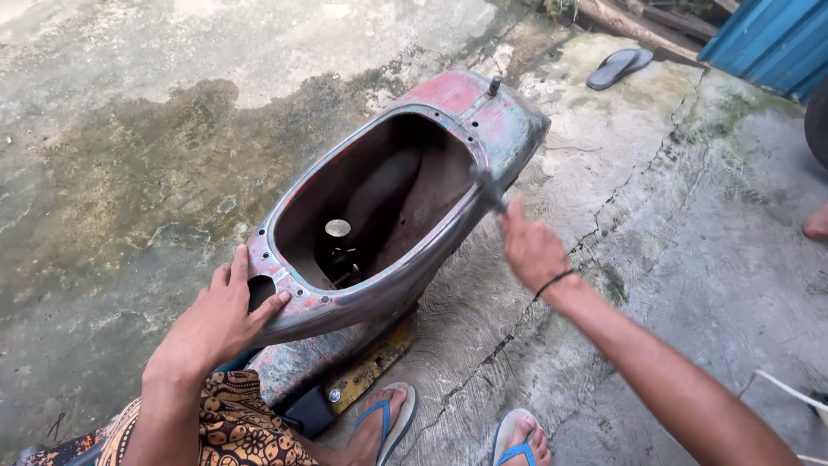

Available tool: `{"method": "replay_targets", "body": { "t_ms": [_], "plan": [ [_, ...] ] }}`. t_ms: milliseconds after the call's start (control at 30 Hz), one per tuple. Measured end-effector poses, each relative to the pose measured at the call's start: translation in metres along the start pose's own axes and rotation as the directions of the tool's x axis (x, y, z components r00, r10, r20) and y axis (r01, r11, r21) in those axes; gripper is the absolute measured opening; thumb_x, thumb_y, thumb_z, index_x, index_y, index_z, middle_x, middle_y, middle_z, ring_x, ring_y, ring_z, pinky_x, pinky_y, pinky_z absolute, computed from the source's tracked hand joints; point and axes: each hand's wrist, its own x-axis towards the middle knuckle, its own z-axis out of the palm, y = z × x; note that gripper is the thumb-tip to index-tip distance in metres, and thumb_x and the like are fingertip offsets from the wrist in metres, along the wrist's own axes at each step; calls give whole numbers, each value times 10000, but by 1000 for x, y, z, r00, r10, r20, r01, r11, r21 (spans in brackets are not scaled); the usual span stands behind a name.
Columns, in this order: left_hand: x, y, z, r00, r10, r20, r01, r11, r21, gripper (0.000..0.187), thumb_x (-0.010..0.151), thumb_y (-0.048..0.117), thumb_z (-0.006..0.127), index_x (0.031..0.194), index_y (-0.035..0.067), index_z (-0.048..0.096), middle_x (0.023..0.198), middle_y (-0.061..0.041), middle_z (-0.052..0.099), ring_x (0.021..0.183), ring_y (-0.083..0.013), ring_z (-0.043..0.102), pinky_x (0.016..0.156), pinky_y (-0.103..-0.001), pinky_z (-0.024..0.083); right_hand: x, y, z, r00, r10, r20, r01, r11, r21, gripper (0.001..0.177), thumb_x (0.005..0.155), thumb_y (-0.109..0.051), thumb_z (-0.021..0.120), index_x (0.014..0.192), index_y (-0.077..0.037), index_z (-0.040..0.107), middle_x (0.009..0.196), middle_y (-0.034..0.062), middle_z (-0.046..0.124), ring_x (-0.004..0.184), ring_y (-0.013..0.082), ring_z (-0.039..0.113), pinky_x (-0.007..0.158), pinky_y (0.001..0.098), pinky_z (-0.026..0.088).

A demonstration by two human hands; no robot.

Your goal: The person scrubs the exterior surface of a large, hollow metal part using a wire brush. The part is positioned on a stand, and the person holds it steady with one hand while scrubbing with the other.

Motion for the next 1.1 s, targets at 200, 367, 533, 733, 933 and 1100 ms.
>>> {"method": "replay_targets", "body": {
  "t_ms": [200,367,533,733,933,1100],
  "plan": [
    [5,-1,4,1000,-2,-6,2,1000,5,956,943,637,422,1664,173,-3,1631,-191,260,1408,-489,422,1135,-602,384,-30,-17,25,965,-249,82,261,944,-204,366,1126,-369,250,1128,-76,469,509,-68,458,318,55,355,211,229,297],
    [-1,0,1,1000,4,8,-4,1000,3,952,956,607,422,1669,178,-40,1643,-185,227,1419,-485,410,1133,-595,385,14,34,9,998,-20,-55,14,994,-104,378,1135,-392,231,1181,-75,431,523,-55,434,349,90,340,258,229,293],
    [-5,3,-2,999,-17,31,17,1000,9,940,956,619,405,1667,196,-39,1659,-153,210,1429,-457,410,1129,-594,412,-14,5,32,975,-221,-33,222,974,35,333,1131,-292,243,1076,-46,459,521,-47,473,323,21,337,227,183,242],
    [5,-4,6,1000,-3,0,3,1000,28,957,945,627,416,1665,157,-3,1641,-171,240,1417,-491,409,1118,-602,399,-8,12,24,940,-335,-69,269,848,-457,456,1137,-433,202,997,-96,476,504,-97,407,307,9,300,212,193,240],
    [-1,1,1,1000,-11,9,11,1000,-2,943,942,616,432,1664,211,-20,1644,-161,235,1433,-480,396,1127,-612,399,17,33,31,974,-95,-208,146,959,243,359,1135,-300,234,1205,-15,442,533,-35,476,336,51,319,239,194,243],
    [6,2,2,999,-33,21,33,999,17,952,934,643,414,1664,218,-25,1653,-149,225,1430,-477,404,1134,-610,401,-17,6,45,973,-215,-80,224,968,115,387,1112,-365,241,1072,-70,488,525,-58,468,329,27,313,230,201,244]
  ]
}}
